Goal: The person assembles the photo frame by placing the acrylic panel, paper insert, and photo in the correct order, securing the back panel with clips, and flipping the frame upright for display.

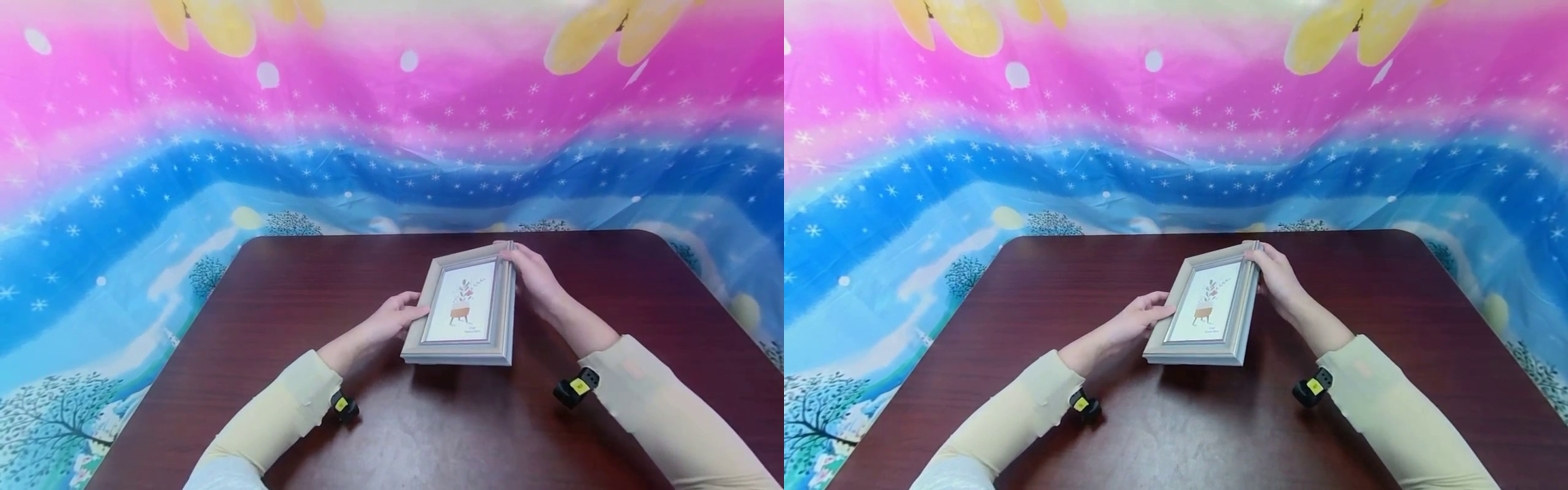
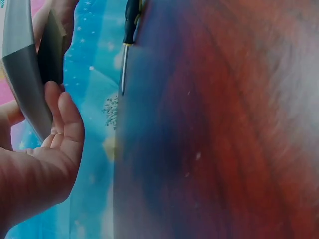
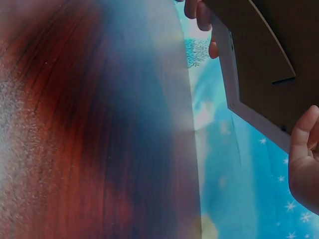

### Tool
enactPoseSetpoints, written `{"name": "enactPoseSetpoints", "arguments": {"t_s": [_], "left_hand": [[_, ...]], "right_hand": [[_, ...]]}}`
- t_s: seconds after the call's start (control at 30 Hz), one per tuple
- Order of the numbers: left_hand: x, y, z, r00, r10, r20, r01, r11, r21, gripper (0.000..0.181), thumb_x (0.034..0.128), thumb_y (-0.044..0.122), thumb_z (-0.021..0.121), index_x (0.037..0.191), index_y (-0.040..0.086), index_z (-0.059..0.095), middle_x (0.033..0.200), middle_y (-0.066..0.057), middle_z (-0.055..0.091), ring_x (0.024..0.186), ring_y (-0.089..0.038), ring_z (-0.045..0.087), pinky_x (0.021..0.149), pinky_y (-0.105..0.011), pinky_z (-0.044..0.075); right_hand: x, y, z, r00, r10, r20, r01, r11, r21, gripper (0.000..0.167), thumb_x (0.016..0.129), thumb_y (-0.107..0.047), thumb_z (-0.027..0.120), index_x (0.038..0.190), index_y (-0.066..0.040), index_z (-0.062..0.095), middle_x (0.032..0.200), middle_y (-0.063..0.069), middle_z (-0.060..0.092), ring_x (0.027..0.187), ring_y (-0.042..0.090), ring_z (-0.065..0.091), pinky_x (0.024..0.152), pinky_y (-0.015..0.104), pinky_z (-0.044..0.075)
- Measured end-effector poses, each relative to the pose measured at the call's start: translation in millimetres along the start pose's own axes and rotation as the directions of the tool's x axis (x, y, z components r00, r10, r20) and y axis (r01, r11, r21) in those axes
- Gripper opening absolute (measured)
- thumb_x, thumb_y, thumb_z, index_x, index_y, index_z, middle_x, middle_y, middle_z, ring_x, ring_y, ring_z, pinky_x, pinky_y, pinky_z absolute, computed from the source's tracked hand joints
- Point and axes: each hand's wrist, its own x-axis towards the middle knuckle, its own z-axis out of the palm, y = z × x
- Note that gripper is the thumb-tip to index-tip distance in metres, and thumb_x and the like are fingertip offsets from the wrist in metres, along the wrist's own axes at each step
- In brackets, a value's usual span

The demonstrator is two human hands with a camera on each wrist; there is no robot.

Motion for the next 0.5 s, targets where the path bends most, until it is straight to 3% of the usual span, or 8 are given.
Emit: {"name": "enactPoseSetpoints", "arguments": {"t_s": [0.13, 0.23, 0.37, 0.5], "left_hand": [[-3.2, -2.7, 0.3, 1.0, -0.005, -0.026, 0.003, 0.998, -0.068, 0.045, 0.1009, 0.019, 0.053, 0.138, -0.003, 0.042, 0.105, -0.019, 0.068, 0.078, -0.015, 0.066, 0.065, -0.033, 0.055], [-5.1, -5.7, 0.3, 0.999, 0.007, -0.053, -0.012, 0.997, -0.078, 0.045, 0.1012, 0.018, 0.052, 0.139, -0.003, 0.041, 0.104, -0.019, 0.068, 0.077, -0.016, 0.067, 0.063, -0.035, 0.056], [-6.3, -9.6, 1.6, 0.993, 0.025, -0.119, -0.036, 0.995, -0.089, 0.047, 0.1006, 0.015, 0.054, 0.141, -0.004, 0.038, 0.104, -0.018, 0.067, 0.073, -0.017, 0.067, 0.059, -0.038, 0.056], [-6.9, -12.6, 3.9, 0.979, 0.056, -0.194, -0.076, 0.992, -0.099, 0.052, 0.0993, 0.014, 0.057, 0.143, -0.006, 0.034, 0.104, -0.019, 0.065, 0.073, -0.018, 0.066, 0.058, -0.04, 0.056]], "right_hand": [[2.6, 5.6, -0.7, 0.999, 0.035, 0.025, -0.036, 0.998, 0.051, 0.053, 0.103, -0.032, 0.045, 0.139, 0.005, 0.036, 0.114, 0.007, 0.056, 0.089, 0.003, 0.059, 0.073, 0.021, 0.049], [3.9, 8.2, -0.3, 0.996, 0.074, 0.046, -0.075, 0.996, 0.036, 0.059, 0.103, -0.04, 0.045, 0.139, 0.006, 0.036, 0.101, -0.003, 0.061, 0.087, 0.004, 0.061, 0.073, 0.022, 0.05], [2.9, 9.3, 1.3, 0.989, 0.114, 0.093, -0.11, 0.993, -0.045, 0.07, 0.102, -0.045, 0.044, 0.148, 0.005, 0.027, 0.12, 0.011, 0.059, 0.093, 0.006, 0.061, 0.078, 0.026, 0.051], [-0.1, 11.4, 1.3, 0.983, 0.12, 0.14, -0.096, 0.981, -0.168, 0.072, 0.101, -0.042, 0.048, 0.151, 0.002, 0.023, 0.134, 0.027, 0.049, 0.094, 0.012, 0.063, 0.077, 0.031, 0.053]]}}
